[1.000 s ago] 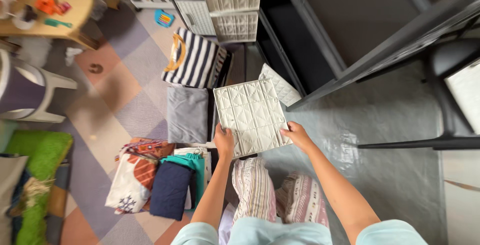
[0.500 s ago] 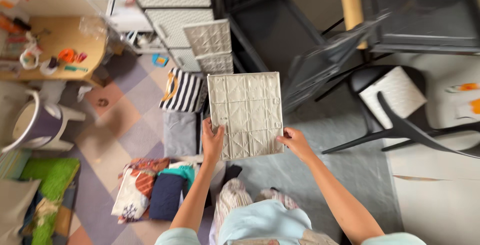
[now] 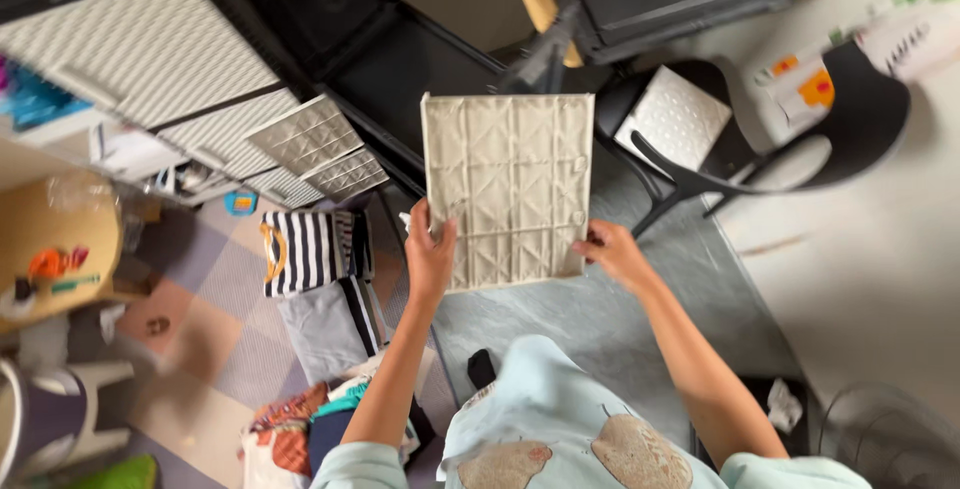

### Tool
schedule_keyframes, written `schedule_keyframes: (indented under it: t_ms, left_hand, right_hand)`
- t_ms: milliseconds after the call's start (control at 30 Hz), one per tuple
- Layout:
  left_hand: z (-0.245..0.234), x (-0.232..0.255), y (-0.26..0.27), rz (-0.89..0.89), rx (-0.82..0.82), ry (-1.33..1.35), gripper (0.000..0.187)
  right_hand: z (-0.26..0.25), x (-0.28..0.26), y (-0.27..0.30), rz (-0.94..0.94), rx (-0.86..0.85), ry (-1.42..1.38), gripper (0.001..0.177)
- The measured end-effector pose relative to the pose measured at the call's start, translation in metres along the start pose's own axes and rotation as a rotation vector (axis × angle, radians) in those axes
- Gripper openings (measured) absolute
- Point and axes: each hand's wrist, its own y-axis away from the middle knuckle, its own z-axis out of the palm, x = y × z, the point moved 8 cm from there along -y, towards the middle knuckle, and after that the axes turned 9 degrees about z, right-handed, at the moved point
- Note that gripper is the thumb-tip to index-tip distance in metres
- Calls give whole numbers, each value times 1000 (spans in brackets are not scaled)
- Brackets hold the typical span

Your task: The person kneels and assembles a black plastic storage unit by attaching side panels and inserting a drawer. They repeatedly align and press the panels into place, then insert and remove a drawer to test fit.

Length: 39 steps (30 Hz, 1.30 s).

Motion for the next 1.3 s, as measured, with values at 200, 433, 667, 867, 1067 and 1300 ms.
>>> schedule_keyframes:
  t_ms: [200,433,667,867,1067,1300]
  left_hand:
    - [95,-3,-32,84,-318,92,56]
    - [240,-42,-47,-400,-557,391,55]
    - [416,-105,-114,-446,-685,163,45]
    - [528,-195,-146,-557,-673,52,41]
    - [560,-266,-167,-603,-499,-119,44]
    - [578,-307,-173,-770,-398,-224,61]
  right_hand:
    - [-68,34,23,37,120,-322,25]
    - [-176,87,17,144,337,-531,20]
    - [-322,130,-55,383,352,-547,18]
    - [-393,163,-140,595,222,-313,23]
    - [-390,196,-227,680,162,-292,25]
    - [-382,223,-273,768,228,-251,20]
